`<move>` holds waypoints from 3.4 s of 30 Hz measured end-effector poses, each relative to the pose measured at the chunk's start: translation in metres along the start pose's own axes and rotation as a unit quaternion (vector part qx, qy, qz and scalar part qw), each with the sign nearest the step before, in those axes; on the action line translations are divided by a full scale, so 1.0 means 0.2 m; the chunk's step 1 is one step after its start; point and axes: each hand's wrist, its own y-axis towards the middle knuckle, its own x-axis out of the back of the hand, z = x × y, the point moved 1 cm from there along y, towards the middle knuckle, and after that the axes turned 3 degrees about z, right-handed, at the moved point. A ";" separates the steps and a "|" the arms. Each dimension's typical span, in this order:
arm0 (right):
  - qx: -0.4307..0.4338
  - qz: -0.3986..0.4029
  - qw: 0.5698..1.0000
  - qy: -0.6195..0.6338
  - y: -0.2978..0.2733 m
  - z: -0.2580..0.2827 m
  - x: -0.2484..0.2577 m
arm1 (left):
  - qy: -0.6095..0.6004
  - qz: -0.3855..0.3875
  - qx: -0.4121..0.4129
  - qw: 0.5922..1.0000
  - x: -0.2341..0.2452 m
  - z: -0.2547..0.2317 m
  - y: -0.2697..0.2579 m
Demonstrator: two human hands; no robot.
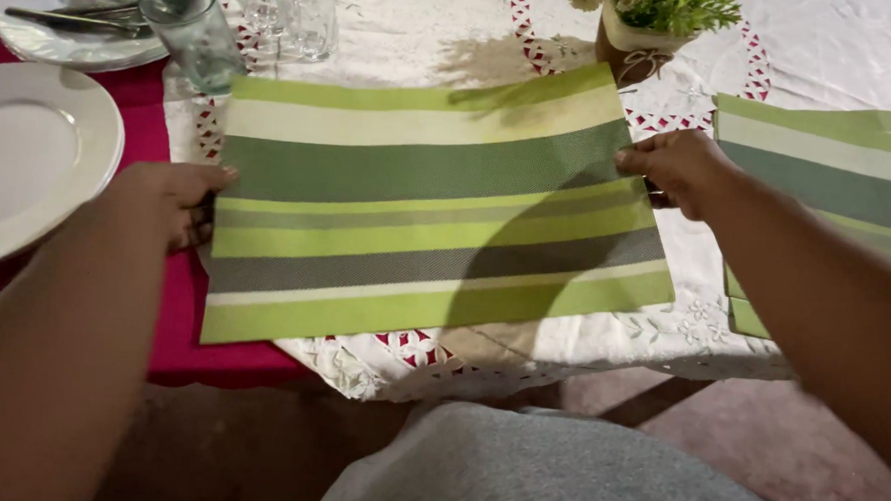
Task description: Organize forks and spoons on plates and arrange placemats on a dining table.
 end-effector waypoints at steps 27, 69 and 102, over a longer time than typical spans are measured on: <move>-0.048 0.012 0.998 -0.036 -0.20 -0.16 0.03 | 0.105 0.026 0.053 0.993 -0.11 -0.02 -0.65; -0.020 -0.015 0.999 -0.023 -0.29 -0.21 0.03 | 0.050 0.008 0.007 0.999 -0.13 0.32 -0.71; -0.018 0.013 0.998 -0.064 -0.25 -0.22 0.06 | 0.268 -0.255 -0.189 0.910 -0.34 -0.03 -0.90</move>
